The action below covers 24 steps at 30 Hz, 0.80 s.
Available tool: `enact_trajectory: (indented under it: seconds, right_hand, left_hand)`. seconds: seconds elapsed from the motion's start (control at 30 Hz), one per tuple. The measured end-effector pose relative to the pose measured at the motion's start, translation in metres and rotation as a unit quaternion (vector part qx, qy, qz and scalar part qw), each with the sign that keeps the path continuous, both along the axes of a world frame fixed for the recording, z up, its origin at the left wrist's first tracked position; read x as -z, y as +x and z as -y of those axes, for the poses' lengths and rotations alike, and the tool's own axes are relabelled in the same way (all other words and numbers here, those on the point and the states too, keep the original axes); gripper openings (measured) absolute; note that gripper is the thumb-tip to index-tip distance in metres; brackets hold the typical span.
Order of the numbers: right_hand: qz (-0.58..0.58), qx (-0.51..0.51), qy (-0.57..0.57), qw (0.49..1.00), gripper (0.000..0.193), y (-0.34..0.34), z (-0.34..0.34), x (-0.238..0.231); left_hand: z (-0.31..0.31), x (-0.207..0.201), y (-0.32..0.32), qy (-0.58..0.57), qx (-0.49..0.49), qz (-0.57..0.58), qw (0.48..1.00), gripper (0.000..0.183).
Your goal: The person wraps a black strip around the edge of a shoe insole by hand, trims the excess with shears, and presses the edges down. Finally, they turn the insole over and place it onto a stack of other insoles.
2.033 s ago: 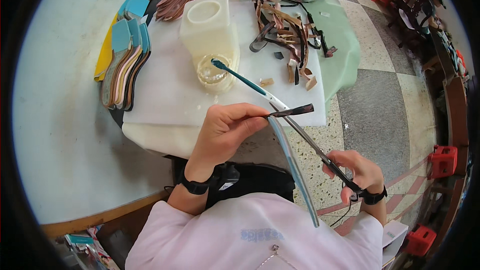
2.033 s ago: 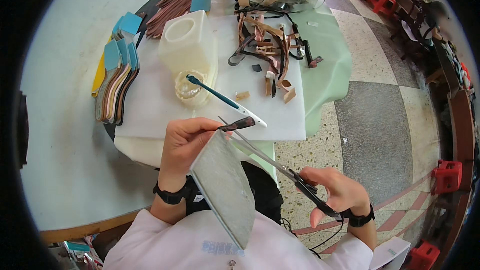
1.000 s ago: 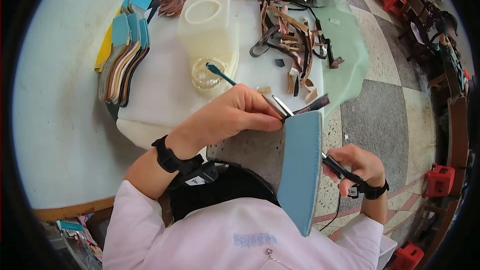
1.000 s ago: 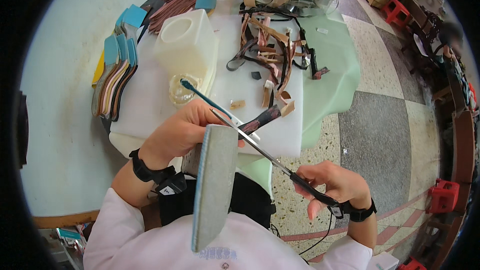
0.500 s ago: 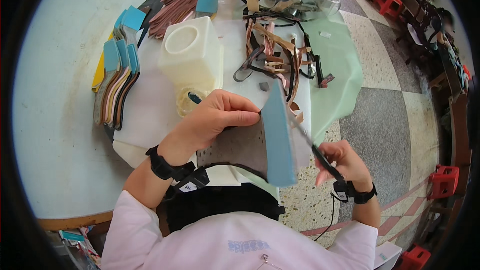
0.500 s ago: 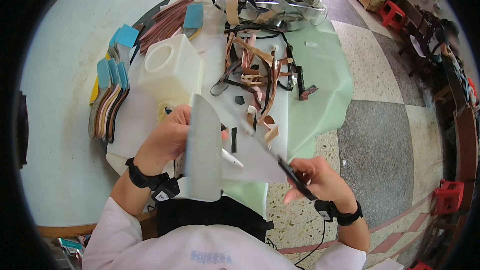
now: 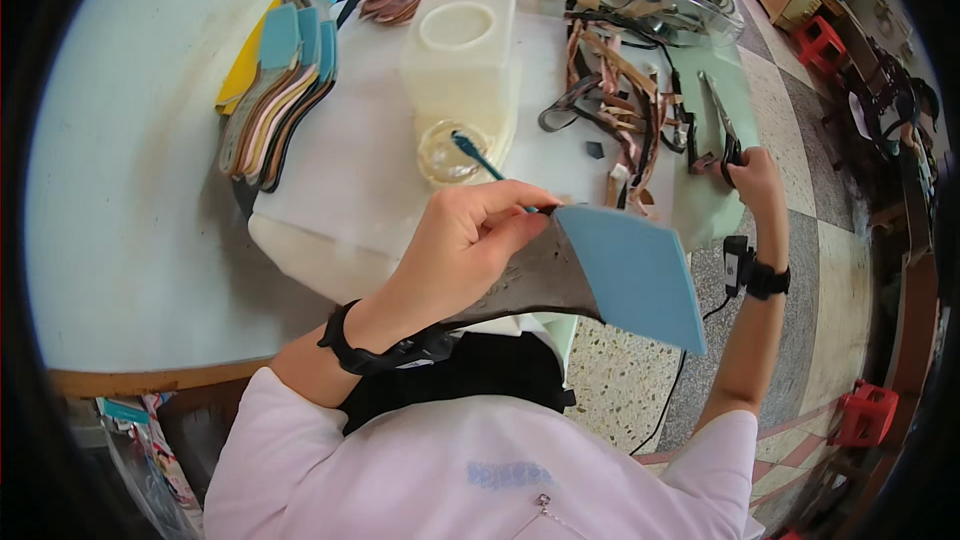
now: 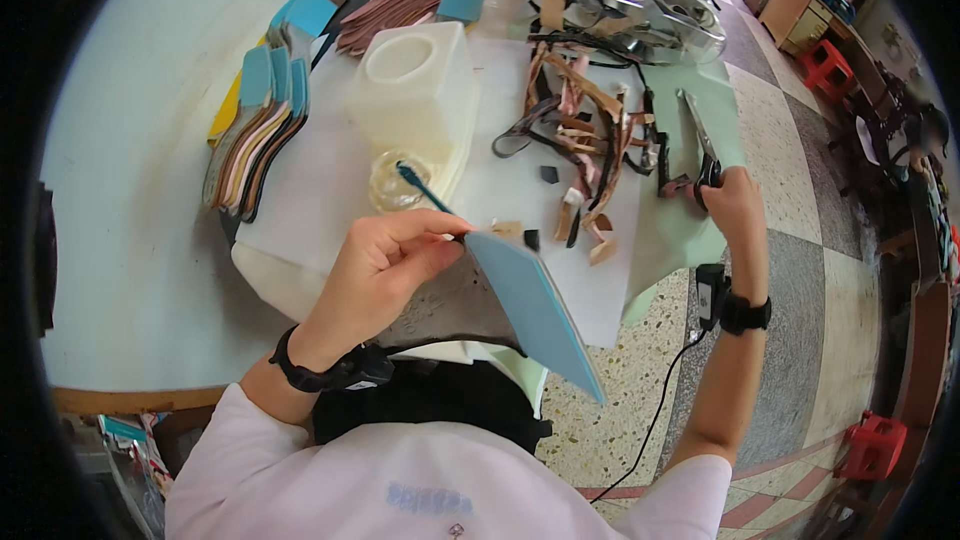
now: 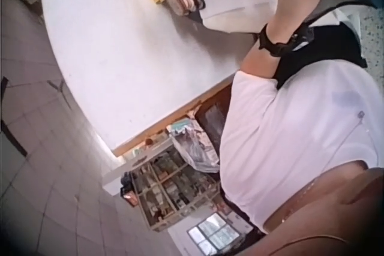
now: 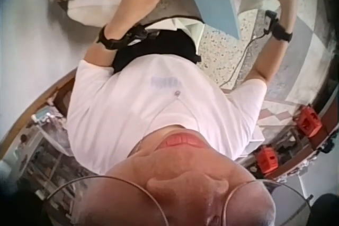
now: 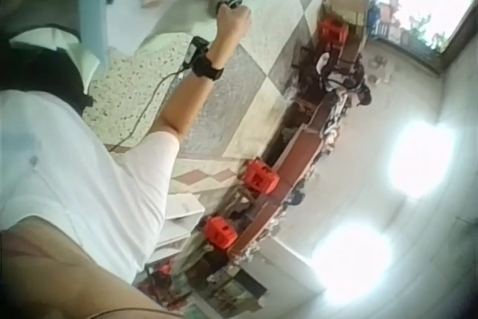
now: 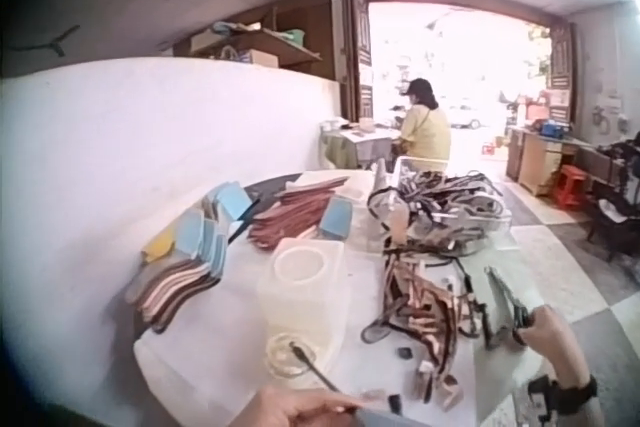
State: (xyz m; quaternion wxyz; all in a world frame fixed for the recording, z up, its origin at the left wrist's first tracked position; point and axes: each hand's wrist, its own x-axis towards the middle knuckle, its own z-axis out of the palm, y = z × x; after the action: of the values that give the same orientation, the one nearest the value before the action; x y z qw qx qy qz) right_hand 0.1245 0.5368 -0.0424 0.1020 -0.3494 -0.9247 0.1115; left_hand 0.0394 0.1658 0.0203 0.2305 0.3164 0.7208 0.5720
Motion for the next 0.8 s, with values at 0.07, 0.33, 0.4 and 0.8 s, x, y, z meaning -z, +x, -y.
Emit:
enact_trajectory:
  seconds: [0.07, 0.33, 0.4, 0.8]
  right_hand:
    - [-0.05, -0.007, -0.042, 0.998, 0.036, -0.005, -0.005, 0.009]
    - [-0.23, -0.134, -0.076, 0.961, 0.03, 0.03, 0.136, -0.042]
    - [-0.249, -0.21, -0.152, 0.933, 0.027, 0.043, 0.188, -0.042]
    - [-0.389, -0.168, -0.337, 0.841, 0.014, 0.0, 0.334, -0.023]
  left_hand:
    - [0.009, 0.006, 0.003, 0.03, -0.049, 0.022, 0.998, 0.016]
    - [0.052, 0.037, -0.007, 0.146, -0.183, 0.114, 0.965, 0.012]
    - [0.058, 0.041, -0.007, 0.168, -0.19, 0.129, 0.959, 0.012]
    - [0.087, 0.045, 0.001, 0.247, -0.179, 0.129, 0.943, 0.012]
